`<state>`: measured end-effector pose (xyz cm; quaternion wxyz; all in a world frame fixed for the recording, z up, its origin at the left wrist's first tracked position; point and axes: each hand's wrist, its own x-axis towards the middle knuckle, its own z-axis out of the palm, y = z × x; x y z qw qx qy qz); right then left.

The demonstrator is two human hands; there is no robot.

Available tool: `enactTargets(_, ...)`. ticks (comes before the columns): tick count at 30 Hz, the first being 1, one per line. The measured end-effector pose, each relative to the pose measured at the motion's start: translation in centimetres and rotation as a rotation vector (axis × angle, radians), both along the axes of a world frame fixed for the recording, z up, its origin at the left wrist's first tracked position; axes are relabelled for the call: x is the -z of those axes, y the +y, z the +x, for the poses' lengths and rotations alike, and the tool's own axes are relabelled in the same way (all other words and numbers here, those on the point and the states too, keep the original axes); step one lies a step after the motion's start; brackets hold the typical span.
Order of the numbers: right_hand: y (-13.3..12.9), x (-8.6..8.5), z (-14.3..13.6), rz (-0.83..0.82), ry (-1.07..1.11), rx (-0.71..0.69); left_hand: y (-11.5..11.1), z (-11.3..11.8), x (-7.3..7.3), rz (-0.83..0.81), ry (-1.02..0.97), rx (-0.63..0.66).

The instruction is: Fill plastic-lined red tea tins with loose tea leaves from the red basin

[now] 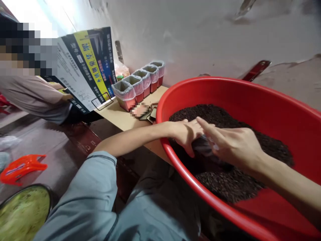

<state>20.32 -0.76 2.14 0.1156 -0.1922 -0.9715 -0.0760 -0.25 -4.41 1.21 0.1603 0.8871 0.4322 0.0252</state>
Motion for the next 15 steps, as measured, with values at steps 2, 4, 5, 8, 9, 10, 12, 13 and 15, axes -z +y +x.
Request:
enactTargets(2,0.3,0.2,0.0,0.000,-0.011,-0.091,1.0,-0.2,-0.2,0.105,0.050,0.038)
enactTargets(4,0.6,0.3,0.3,0.005,0.017,-0.140,1.7,-0.3,-1.0,0.272,0.065,-0.045)
enactTargets(5,0.8,0.4,0.4,0.025,0.057,-0.142,1.9,-0.4,-1.6,0.340,0.060,-0.172)
enactTargets(8,1.0,0.6,0.7,0.170,0.186,-0.109,0.5,-0.4,-3.3,0.276,0.017,-0.540)
enactTargets(9,1.0,0.6,0.7,0.225,0.214,-0.081,-0.4,-0.3,-3.6,0.161,-0.019,-0.543)
enactTargets(10,1.0,0.6,0.6,0.268,0.234,-0.040,-1.6,0.1,-3.8,0.026,-0.071,-0.471)
enactTargets(12,0.8,0.6,0.2,0.301,0.271,0.063,-3.9,1.2,-3.5,-0.190,-0.197,-0.272)
enactTargets(13,0.8,0.6,-0.1,0.292,0.288,0.112,-4.9,1.9,-3.0,-0.233,-0.241,-0.237)
enactTargets(15,0.5,0.7,-0.8,0.243,0.305,0.162,-6.0,3.5,-1.6,-0.206,-0.266,-0.292)
